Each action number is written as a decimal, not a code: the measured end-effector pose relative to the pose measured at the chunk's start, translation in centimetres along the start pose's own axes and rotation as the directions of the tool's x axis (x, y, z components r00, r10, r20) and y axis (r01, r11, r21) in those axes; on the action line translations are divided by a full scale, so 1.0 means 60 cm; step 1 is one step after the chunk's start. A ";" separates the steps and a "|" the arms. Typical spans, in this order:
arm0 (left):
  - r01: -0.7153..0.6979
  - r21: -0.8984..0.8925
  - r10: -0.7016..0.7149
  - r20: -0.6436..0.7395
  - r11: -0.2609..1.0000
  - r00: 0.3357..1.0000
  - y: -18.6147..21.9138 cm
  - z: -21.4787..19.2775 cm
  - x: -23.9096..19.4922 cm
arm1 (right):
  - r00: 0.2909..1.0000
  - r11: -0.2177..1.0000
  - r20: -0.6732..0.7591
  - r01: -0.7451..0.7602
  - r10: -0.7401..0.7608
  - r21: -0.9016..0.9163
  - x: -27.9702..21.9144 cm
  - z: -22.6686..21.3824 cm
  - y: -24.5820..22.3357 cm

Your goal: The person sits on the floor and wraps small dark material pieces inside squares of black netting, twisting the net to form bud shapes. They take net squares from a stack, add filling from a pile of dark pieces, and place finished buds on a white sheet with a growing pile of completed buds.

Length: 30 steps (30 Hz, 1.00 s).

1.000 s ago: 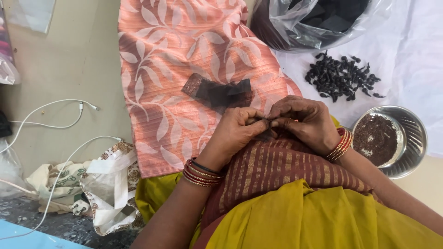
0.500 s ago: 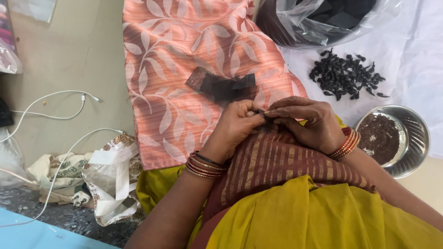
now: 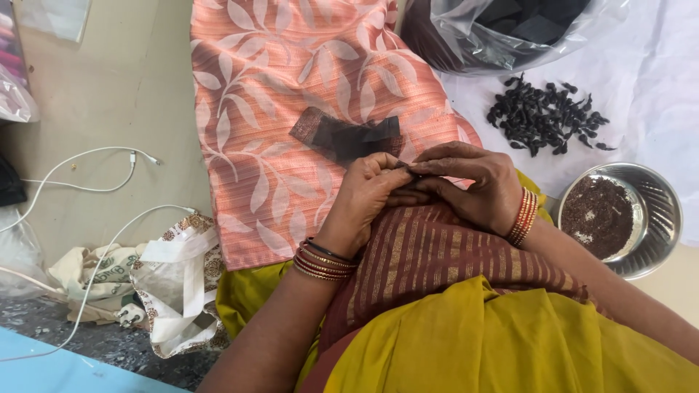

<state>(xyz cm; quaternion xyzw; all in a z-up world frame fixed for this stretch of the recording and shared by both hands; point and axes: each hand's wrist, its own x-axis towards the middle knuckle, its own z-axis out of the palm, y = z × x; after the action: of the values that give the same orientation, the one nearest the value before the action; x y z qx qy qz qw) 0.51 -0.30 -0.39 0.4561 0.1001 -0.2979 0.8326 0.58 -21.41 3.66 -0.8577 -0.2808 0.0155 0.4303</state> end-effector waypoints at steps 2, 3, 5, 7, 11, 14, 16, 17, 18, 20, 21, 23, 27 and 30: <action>-0.007 0.007 0.007 0.013 1.000 1.000 0.006 0.004 -0.003 | 0.999 1.000 -0.031 -0.009 0.010 0.016 -0.002 0.005 0.006; -0.012 0.015 0.011 0.025 1.000 1.000 0.008 0.006 -0.004 | 0.998 0.999 -0.063 -0.019 0.021 0.034 -0.002 0.007 0.009; -0.012 0.002 0.012 0.030 1.000 0.999 0.001 0.004 0.001 | 0.997 0.998 -0.068 -0.041 0.044 0.049 -0.002 0.009 0.012; -0.009 -0.009 0.009 0.033 1.000 0.999 -0.006 0.002 0.004 | 0.995 0.996 -0.074 -0.065 0.070 0.068 -0.002 0.010 0.013; -0.044 0.160 0.039 0.032 0.986 0.999 -0.009 0.004 0.005 | 0.995 0.993 -0.070 -0.068 0.075 0.094 -0.003 0.009 0.012; -0.110 0.563 0.142 -0.013 0.819 0.990 0.017 0.024 -0.009 | 0.996 0.991 -0.064 -0.057 0.065 0.121 -0.001 0.007 0.008; -0.131 0.801 0.231 -0.010 0.584 0.973 0.031 0.036 -0.016 | 0.997 0.992 -0.068 -0.040 0.048 0.120 0.001 0.006 0.003; -0.124 0.822 0.238 -0.015 0.556 0.971 0.032 0.038 -0.017 | 0.996 0.992 -0.065 -0.056 0.064 0.113 0.003 0.006 -0.001; -0.117 0.841 0.245 -0.019 0.528 0.969 0.033 0.041 -0.017 | 0.995 0.992 -0.063 -0.073 0.079 0.105 0.003 0.005 -0.004; -0.157 0.849 0.282 0.010 0.505 0.959 0.026 0.038 -0.015 | 0.996 0.997 -0.069 -0.048 0.052 0.068 0.004 0.003 -0.008; -0.197 0.856 0.319 0.039 0.479 0.947 0.023 0.037 -0.013 | 0.997 0.999 -0.074 -0.020 0.022 0.030 0.005 0.002 -0.010; -0.191 0.859 0.323 0.032 0.474 0.946 0.023 0.037 -0.013 | 0.997 1.000 -0.070 -0.009 0.008 -0.011 0.005 0.004 -0.008; -0.240 0.859 0.374 0.061 0.453 0.925 0.021 0.039 -0.014 | 0.997 0.998 -0.059 0.053 -0.055 -0.036 0.006 0.009 0.001; -0.270 0.849 0.396 0.078 0.455 0.915 0.020 0.042 -0.015 | 1.000 0.999 -0.001 -0.014 0.014 -0.035 0.005 0.012 0.002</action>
<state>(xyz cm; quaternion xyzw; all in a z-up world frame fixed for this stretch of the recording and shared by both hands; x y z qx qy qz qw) 0.22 -1.50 2.24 0.8298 -0.0939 -0.1093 0.5392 0.72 -20.79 3.20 -0.8671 -0.2747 0.0133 0.4152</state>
